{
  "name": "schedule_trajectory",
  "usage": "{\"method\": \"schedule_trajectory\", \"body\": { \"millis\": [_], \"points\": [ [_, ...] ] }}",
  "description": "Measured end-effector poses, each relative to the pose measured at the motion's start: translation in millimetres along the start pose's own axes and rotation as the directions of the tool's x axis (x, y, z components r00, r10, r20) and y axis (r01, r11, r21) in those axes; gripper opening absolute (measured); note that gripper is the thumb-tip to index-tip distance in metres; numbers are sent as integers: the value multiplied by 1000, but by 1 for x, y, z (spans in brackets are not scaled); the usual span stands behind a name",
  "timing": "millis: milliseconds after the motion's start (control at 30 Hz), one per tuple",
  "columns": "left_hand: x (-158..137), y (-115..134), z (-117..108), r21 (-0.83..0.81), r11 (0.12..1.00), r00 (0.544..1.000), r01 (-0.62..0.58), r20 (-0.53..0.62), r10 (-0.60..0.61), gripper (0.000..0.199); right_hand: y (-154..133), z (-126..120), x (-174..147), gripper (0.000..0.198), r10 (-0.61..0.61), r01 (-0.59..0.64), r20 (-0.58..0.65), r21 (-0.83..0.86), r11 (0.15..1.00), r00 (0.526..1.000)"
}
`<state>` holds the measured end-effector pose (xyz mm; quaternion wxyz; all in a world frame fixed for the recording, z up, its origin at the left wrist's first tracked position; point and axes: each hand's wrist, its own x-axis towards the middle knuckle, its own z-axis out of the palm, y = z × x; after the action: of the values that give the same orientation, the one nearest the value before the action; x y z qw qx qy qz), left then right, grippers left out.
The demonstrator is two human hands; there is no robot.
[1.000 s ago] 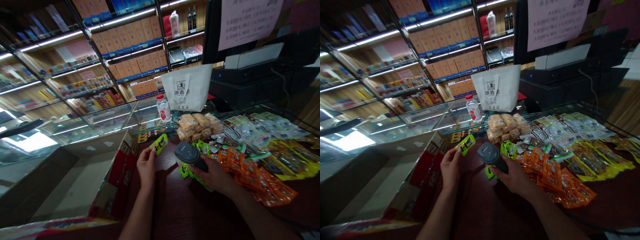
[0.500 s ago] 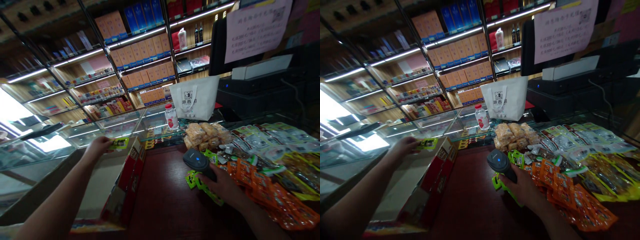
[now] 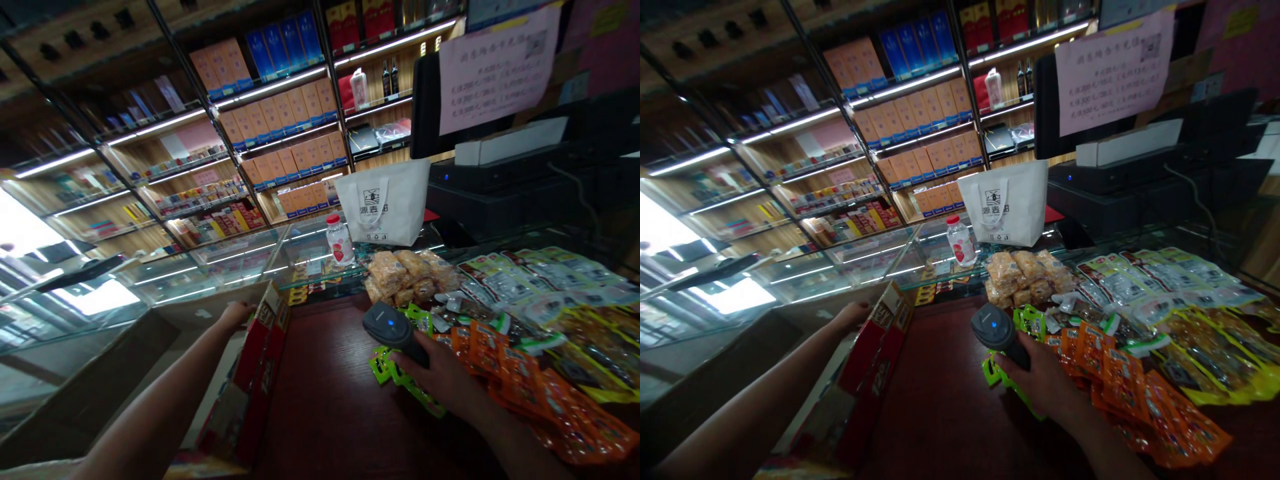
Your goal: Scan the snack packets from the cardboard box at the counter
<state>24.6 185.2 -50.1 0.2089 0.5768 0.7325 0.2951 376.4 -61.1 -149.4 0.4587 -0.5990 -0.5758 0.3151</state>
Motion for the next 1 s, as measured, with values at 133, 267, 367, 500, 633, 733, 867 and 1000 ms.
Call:
{"method": "schedule_trajectory", "body": {
  "millis": [133,267,367,500,633,733,867,1000],
  "points": [
    [-22,12,-29,97,994,986,53,150,-67,35,-3,-1,-2,42,15,-15,-8,5,1000,1000],
    [-77,14,-46,311,928,903,-204,426,56,37,-3,-1,-5,43,26,-25,-20,29,999,999],
    [-108,15,-40,518,737,875,-434,437,208,30,-3,-1,-7,43,28,-26,-32,36,999,999],
    [-122,23,-32,583,707,906,-401,368,210,24,-5,-1,-12,35,80,-78,-42,47,996,996],
    [-152,34,-29,615,714,942,-335,244,231,44,-6,-4,-15,36,150,-150,11,127,980,989],
    [-199,35,-13,460,750,875,-476,166,454,58,-6,-13,-21,41,162,-181,95,236,955,982],
    [-270,23,41,-117,802,800,-585,79,595,39,1,-38,-38,35,189,-172,-9,373,912,982],
    [-321,19,102,-686,710,847,-161,273,456,32,-11,-59,-52,39,183,-240,172,425,873,968]
  ]
}}
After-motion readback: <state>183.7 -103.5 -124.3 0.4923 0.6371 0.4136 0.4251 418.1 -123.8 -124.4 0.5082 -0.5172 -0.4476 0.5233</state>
